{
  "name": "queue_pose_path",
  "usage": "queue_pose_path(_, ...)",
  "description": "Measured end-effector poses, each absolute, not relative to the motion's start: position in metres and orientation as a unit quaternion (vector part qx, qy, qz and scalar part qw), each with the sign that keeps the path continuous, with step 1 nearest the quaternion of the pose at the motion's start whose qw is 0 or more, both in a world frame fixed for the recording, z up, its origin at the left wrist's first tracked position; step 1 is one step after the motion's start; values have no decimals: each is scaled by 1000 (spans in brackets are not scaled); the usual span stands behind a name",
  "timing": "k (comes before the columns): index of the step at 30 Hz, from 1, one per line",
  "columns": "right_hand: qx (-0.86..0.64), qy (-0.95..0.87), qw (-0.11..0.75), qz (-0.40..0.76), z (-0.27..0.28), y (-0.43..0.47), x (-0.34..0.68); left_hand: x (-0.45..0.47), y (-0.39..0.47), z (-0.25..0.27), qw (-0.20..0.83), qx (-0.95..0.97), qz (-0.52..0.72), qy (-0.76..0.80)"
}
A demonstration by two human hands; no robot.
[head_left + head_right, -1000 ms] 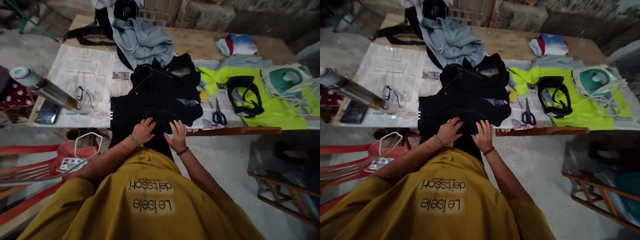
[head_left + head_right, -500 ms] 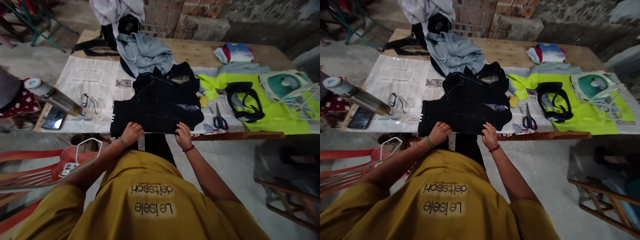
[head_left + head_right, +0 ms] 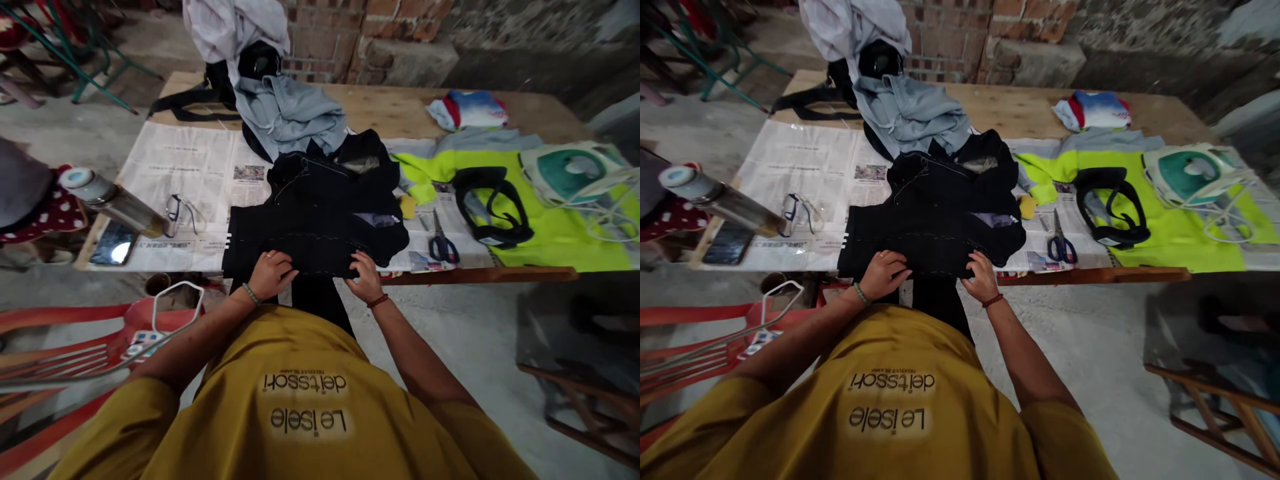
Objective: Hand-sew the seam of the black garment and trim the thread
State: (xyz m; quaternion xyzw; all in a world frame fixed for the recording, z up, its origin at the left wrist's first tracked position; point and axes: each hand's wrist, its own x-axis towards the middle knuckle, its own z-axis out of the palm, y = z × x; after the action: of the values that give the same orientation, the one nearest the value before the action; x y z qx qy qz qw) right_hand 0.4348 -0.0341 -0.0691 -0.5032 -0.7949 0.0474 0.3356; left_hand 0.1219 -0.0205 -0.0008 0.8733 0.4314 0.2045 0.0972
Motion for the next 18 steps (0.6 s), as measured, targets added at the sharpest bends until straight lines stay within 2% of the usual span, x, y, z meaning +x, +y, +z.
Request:
queue_pose_path(4, -505, -794, 336, 40, -69, -34, 434, 159, -13, 3, 155, 873, 126, 444)
queue_pose_path(9, -515, -788, 337, 37, -71, -34, 433, 195, -6, 7, 139, 891, -7, 433)
queue_pose_path(13, -516, -785, 342, 38, -72, -34, 432, 204, -7, 3, 126, 896, -26, 426)
queue_pose_path(18, -520, -782, 342, 23, -72, -33, 430, 203, -14, -8, 111, 911, 15, 398)
